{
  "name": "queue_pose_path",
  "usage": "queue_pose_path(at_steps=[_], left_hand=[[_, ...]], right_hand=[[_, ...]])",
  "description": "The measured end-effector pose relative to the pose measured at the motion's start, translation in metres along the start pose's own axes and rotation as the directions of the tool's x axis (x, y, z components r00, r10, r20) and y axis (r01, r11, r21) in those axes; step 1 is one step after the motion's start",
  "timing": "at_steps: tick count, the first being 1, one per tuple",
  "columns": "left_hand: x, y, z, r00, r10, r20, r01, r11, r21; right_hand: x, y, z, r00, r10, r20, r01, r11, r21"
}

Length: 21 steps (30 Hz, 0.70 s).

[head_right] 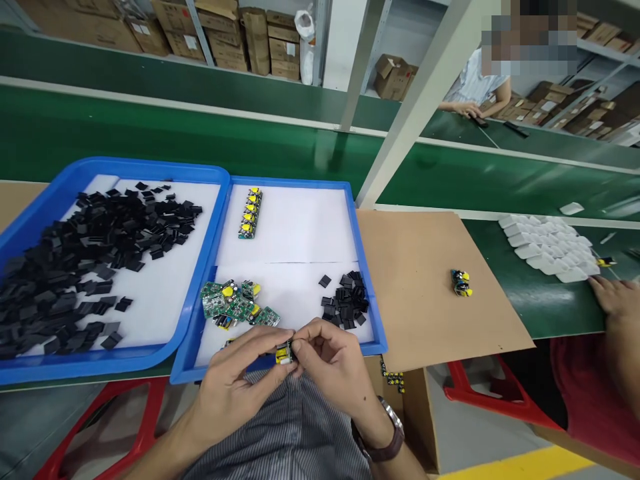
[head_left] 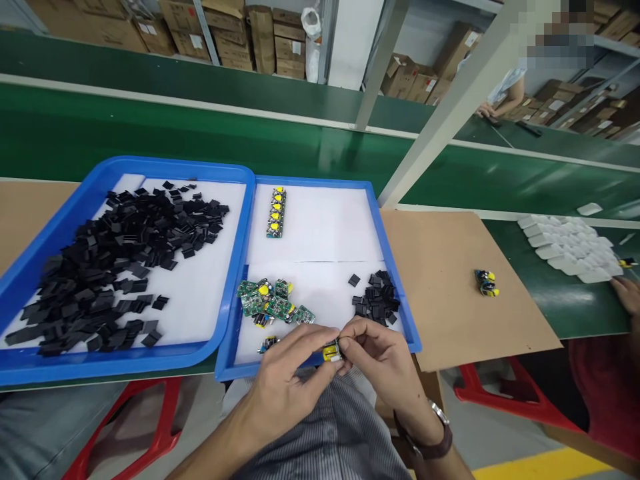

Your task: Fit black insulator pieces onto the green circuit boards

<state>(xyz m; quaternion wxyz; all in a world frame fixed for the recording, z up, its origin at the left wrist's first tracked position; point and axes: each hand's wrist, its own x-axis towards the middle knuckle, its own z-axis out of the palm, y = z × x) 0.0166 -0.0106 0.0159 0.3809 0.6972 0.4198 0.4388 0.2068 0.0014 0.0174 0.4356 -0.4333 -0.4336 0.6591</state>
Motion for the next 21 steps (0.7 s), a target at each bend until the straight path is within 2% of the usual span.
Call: queue_pose_path(at_steps=[3,7,10,14,21], left_hand=[[0.005,0.008,0.002,1.0,0.021,0.002,-0.021,1.0,0.005],[0.008,0.017,0.002,0.998,-0.029,0.064,0.029,1.0,0.006],[0.007,0.02,0.005,0.998,-0.061,0.033,0.061,0.998,-0.011],[0.007,0.021,0.011,1.0,-0.01,-0.022,0.008,0.995,-0.097],[0.001,0.019,0.015,1.0,0.03,-0.003,-0.03,0.996,-0.078]], right_hand=[[0.001,0.008,-0.005,1.0,0.01,-0.004,-0.009,0.987,0.162],[-0.004,0.015,-0.01,1.0,0.021,-0.017,-0.017,0.976,0.218],[-0.007,0.014,-0.014,0.999,-0.017,-0.047,0.025,0.983,0.184],[-0.009,0.011,-0.023,0.998,-0.063,0.004,0.062,0.995,0.081],[-0.012,0.006,-0.038,0.996,-0.013,0.083,0.014,1.0,-0.009]])
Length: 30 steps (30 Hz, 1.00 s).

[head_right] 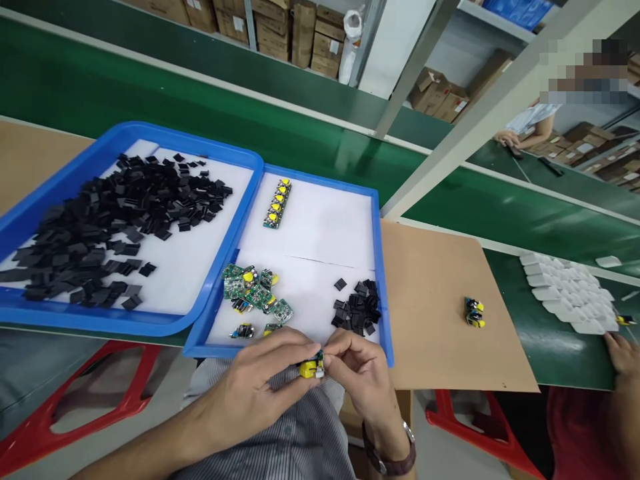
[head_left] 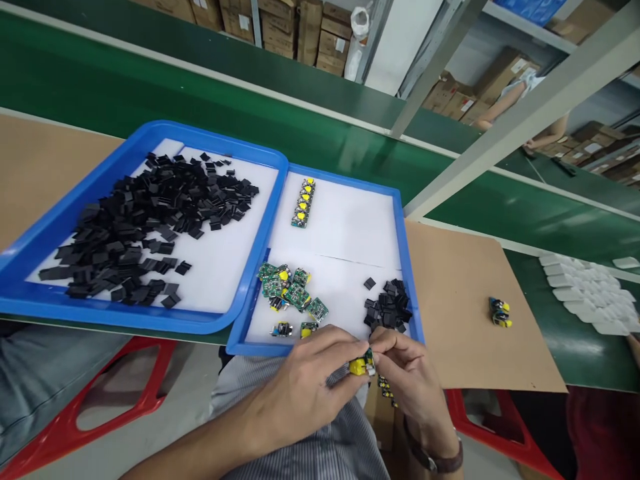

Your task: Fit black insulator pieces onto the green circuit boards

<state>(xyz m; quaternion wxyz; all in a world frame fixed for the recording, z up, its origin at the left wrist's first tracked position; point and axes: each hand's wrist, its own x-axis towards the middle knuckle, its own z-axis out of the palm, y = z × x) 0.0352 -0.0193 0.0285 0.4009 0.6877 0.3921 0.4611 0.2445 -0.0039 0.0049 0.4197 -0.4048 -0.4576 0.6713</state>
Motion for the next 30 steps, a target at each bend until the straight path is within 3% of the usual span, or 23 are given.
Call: queue_pose_path(at_steps=[5,9,13,18,23,27,30], left_hand=[[-0.001,-0.005,0.001,0.998,-0.053,0.024,0.053,0.998,-0.019],[0.001,-0.008,-0.003,0.985,-0.175,-0.002,0.173,0.975,-0.14],[-0.004,-0.014,-0.009,0.935,-0.347,0.076,0.35,0.863,-0.365],[-0.007,-0.022,-0.014,0.896,-0.416,0.155,0.436,0.761,-0.48],[-0.006,-0.023,-0.013,0.912,-0.395,0.111,0.401,0.799,-0.449],[-0.006,-0.015,-0.014,0.975,-0.221,-0.005,0.217,0.961,-0.174],[-0.006,-0.008,-0.012,0.995,-0.097,0.007,0.098,0.995,-0.024]], right_hand=[[0.002,0.003,0.005,1.0,0.02,-0.017,-0.021,1.0,-0.013],[0.0,0.01,0.017,0.983,0.022,-0.182,-0.004,0.995,0.099],[-0.003,0.008,0.031,0.976,-0.039,-0.214,0.047,0.998,0.035],[-0.003,0.001,0.045,0.974,-0.111,-0.2,0.105,0.994,-0.039],[-0.003,0.001,0.047,0.972,-0.116,-0.203,0.108,0.993,-0.052],[-0.002,0.005,0.039,0.989,-0.031,-0.144,0.045,0.995,0.094],[-0.002,0.01,0.032,0.994,0.045,-0.098,-0.026,0.982,0.187]])
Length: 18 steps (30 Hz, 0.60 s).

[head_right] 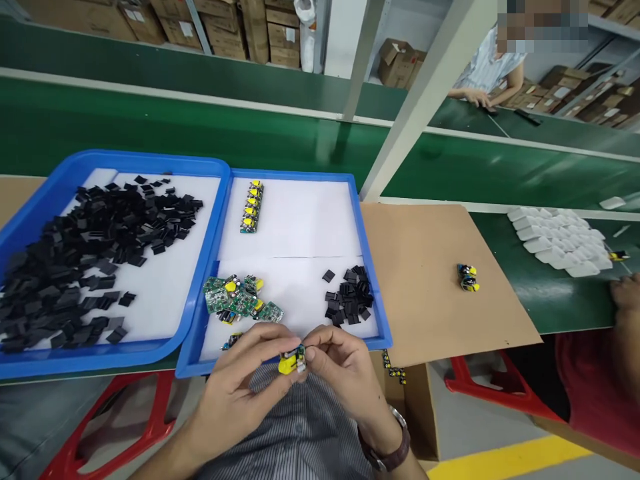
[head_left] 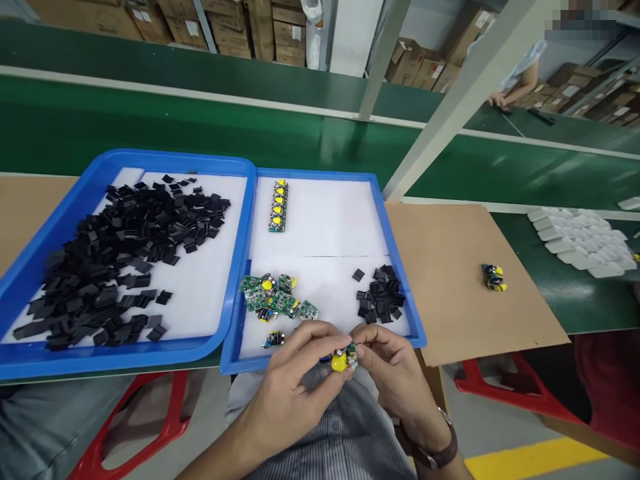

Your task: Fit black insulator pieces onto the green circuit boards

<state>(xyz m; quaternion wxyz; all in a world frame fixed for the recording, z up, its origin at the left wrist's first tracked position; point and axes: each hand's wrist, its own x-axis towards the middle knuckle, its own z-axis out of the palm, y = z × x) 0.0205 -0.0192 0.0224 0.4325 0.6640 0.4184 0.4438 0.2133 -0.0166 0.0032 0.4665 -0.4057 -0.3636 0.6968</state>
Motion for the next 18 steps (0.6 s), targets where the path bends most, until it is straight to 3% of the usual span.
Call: queue_pose_path(at_steps=[5,13,18], left_hand=[[-0.0026,0.0038,0.0034,1.0,-0.004,0.018,0.004,1.0,0.013],[-0.0055,0.0026,0.0025,0.999,-0.037,0.031,0.038,0.999,-0.027],[-0.0015,0.0008,0.0038,0.999,-0.025,0.02,0.027,0.997,-0.076]], right_hand=[[0.0007,0.0018,-0.0057,0.997,0.071,0.021,-0.072,0.996,0.044],[-0.0012,-0.0017,-0.0053,0.998,0.046,0.046,-0.048,0.998,0.04],[0.0001,0.0033,-0.0049,0.998,-0.018,-0.065,0.018,1.0,0.001]])
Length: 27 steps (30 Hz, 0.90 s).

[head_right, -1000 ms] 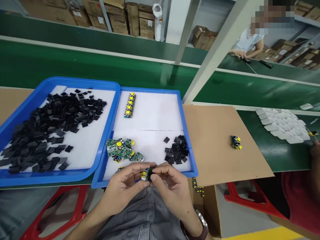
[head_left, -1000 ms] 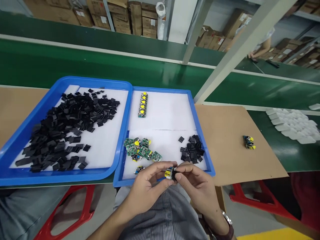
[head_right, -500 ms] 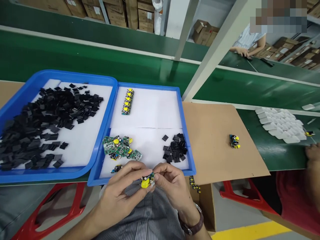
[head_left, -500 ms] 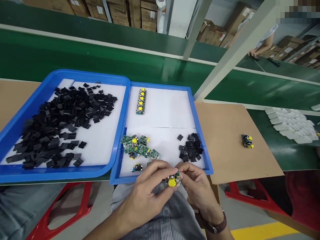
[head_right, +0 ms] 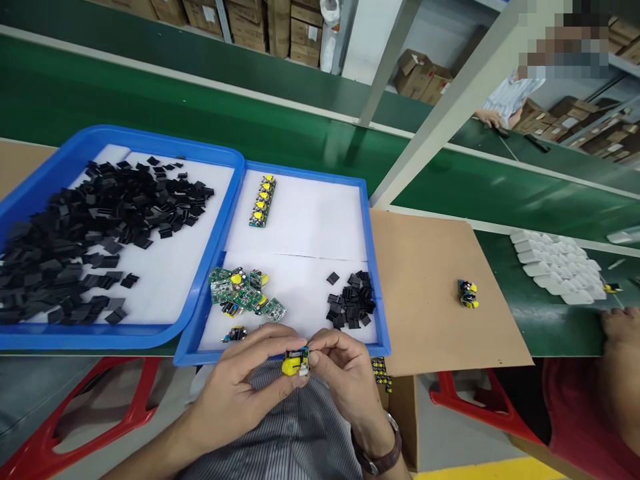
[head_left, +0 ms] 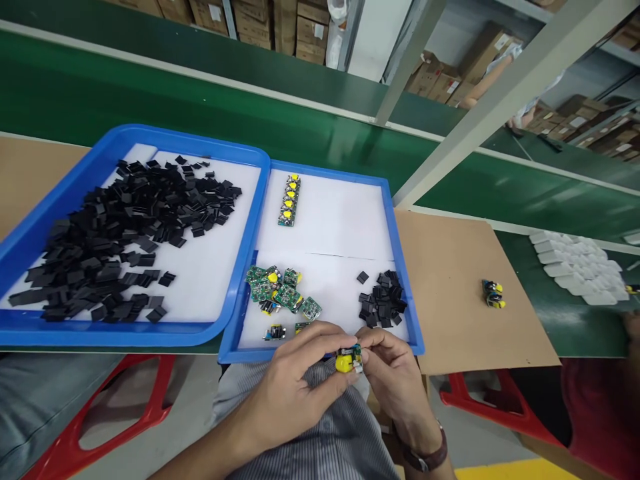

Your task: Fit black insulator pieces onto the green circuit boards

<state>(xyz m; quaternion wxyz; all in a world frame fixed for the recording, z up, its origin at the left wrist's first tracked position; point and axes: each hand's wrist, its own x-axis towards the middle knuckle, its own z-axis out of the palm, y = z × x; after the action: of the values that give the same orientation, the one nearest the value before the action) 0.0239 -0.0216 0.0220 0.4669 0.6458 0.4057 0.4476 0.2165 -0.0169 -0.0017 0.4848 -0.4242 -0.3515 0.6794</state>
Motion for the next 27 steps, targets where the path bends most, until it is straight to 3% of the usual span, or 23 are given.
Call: queue_pose_path(at_steps=[3,6,14,18,21,27], left_hand=[[0.001,-0.002,0.001,1.0,0.016,-0.014,-0.017,0.999,-0.046],[0.001,-0.005,0.002,0.999,0.021,-0.038,-0.024,0.996,-0.082],[-0.002,-0.007,0.008,0.993,0.098,-0.067,-0.102,0.993,-0.061],[-0.002,-0.004,0.008,0.994,0.099,-0.055,-0.099,0.995,-0.003],[-0.001,-0.002,0.007,0.998,0.04,-0.041,-0.04,0.999,0.0],[-0.006,-0.007,0.001,0.984,-0.177,0.018,0.176,0.984,0.025]], right_hand=[[-0.001,0.002,-0.003,0.997,-0.064,-0.049,0.06,0.996,-0.069],[-0.004,-0.003,-0.004,0.994,-0.11,-0.001,0.108,0.984,-0.142],[-0.005,-0.024,-0.002,0.998,-0.048,0.049,0.06,0.951,-0.303],[-0.001,-0.021,-0.009,0.995,0.004,0.096,0.022,0.964,-0.267],[0.001,-0.016,-0.01,0.994,0.017,0.107,0.003,0.983,-0.186],[0.0,-0.01,0.004,1.0,-0.024,-0.002,0.024,0.986,-0.166]])
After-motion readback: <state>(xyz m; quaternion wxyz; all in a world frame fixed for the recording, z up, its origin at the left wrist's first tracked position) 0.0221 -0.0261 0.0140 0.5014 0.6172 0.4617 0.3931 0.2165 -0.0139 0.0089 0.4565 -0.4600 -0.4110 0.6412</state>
